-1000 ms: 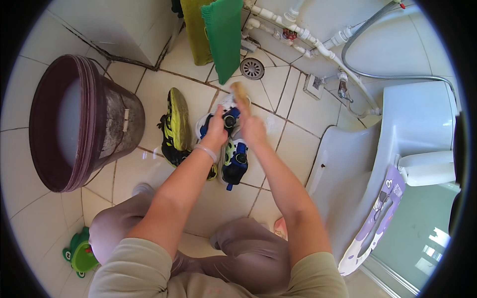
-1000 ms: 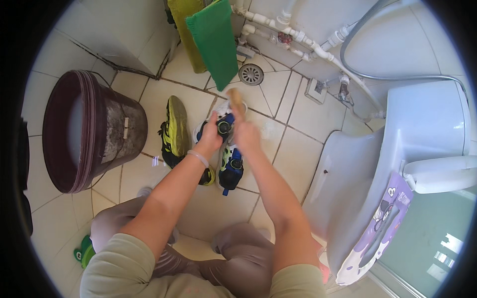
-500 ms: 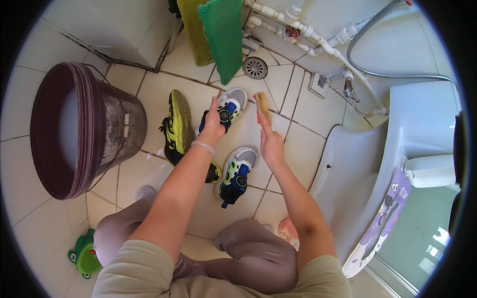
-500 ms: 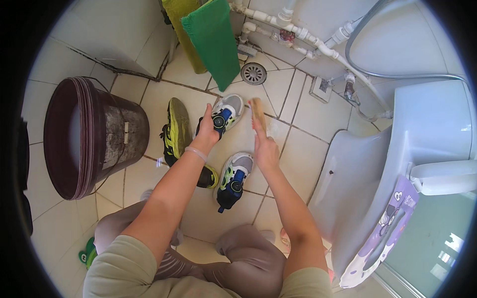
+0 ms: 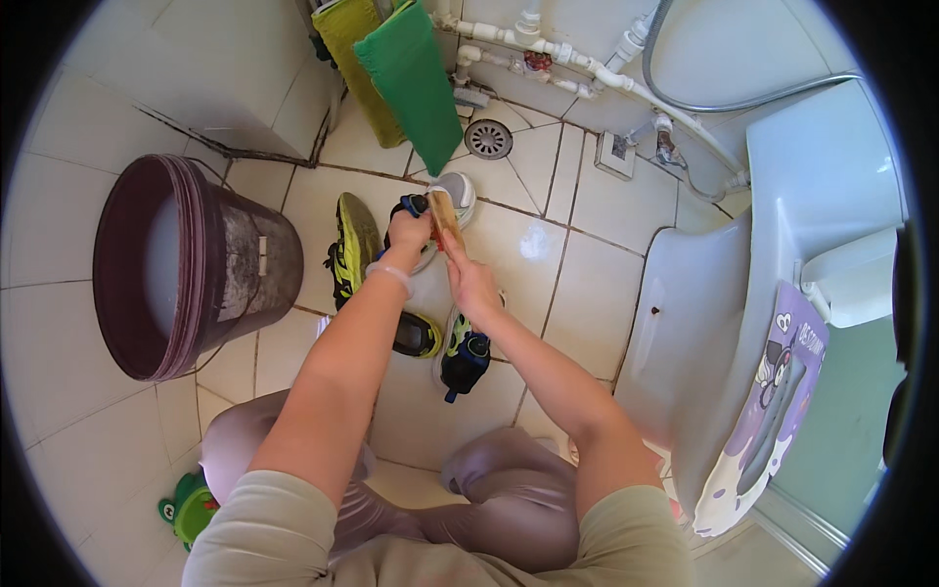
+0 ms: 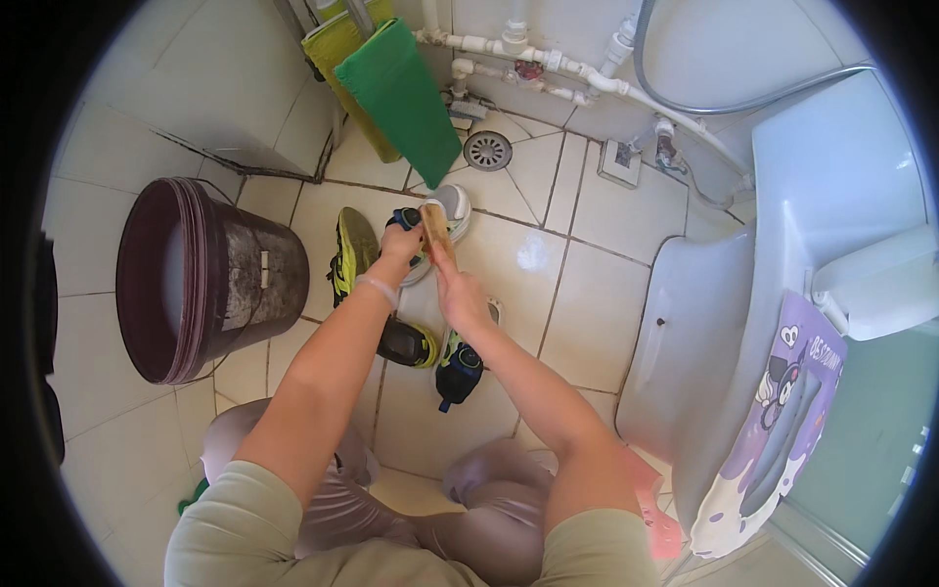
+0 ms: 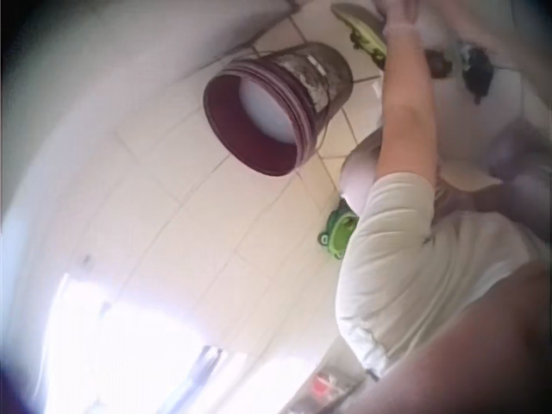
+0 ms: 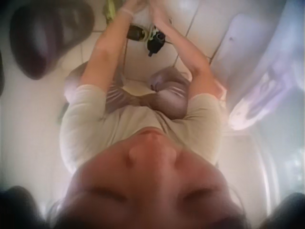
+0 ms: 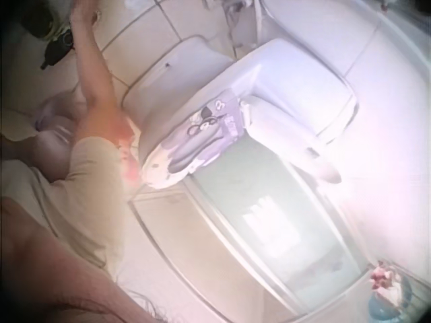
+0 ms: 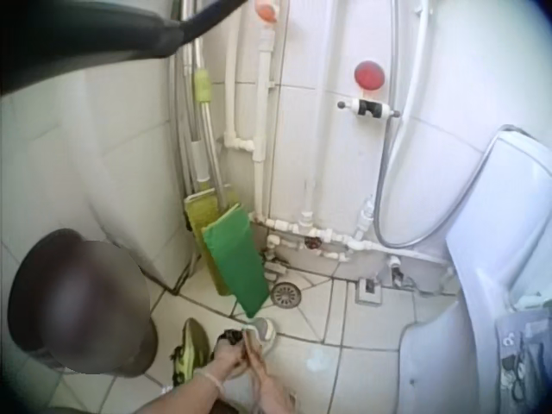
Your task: The person sits on the bathroom floor and cleans a pair of sneakers. They use a handheld sprayer to wet the shoes, then scrub them with a brush and a cleaning agent from a pink packet. The person scrubs the shoes repeatedly, focusing on the sides and soles.
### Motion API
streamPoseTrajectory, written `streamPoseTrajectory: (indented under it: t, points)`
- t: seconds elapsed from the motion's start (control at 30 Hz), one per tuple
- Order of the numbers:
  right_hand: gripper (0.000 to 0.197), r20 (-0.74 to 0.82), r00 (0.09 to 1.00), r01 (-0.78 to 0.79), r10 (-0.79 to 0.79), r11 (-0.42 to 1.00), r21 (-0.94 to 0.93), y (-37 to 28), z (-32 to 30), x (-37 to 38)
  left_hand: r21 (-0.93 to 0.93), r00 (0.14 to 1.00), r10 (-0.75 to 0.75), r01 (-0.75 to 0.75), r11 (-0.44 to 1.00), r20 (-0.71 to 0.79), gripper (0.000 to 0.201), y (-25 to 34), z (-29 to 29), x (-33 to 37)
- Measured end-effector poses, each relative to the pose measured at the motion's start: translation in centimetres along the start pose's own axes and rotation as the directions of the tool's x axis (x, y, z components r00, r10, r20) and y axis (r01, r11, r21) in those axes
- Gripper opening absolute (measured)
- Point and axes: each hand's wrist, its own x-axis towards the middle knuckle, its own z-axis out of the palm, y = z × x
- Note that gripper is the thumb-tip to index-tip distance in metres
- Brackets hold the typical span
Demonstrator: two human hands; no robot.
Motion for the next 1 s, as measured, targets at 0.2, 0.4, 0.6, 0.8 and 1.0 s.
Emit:
streamPoseTrajectory:
  t: [0.2, 0.4, 0.6, 0.8, 1.0]
  points:
    - [0.050, -0.091, 0.980, -0.191, 0.175, 0.957, -0.218, -0.5, -3.8, 3.5, -0.505, 0.987, -0.152, 0.156, 0.849, 0.050, 0.025, -0.9, 3.3, -2.5]
    - [0.050, -0.030, 0.983, -0.183, 0.181, 0.954, -0.237, 0.4, -4.1, 1.1, -0.837, 0.949, -0.261, 0.286, 0.466, 0.179, 0.020, 2.3, 2.5, -4.4]
    - [0.051, 0.064, 0.998, 0.038, -0.028, 0.986, -0.162, 0.1, -2.1, -3.2, -0.864, 0.918, -0.325, 0.344, 0.368, 0.228, 0.021, 2.4, 1.2, -3.8]
    - [0.054, -0.211, 0.959, -0.254, 0.188, 0.902, -0.350, 8.6, -8.9, -4.2, -0.845, 0.952, -0.190, 0.301, 0.443, 0.240, 0.029, 2.2, 3.0, -4.4]
    - [0.054, -0.141, 0.936, -0.349, 0.323, 0.794, -0.498, 10.6, -7.7, -6.7, -0.615, 0.918, -0.016, 0.279, 0.737, 0.397, 0.024, 1.3, 2.9, -4.3]
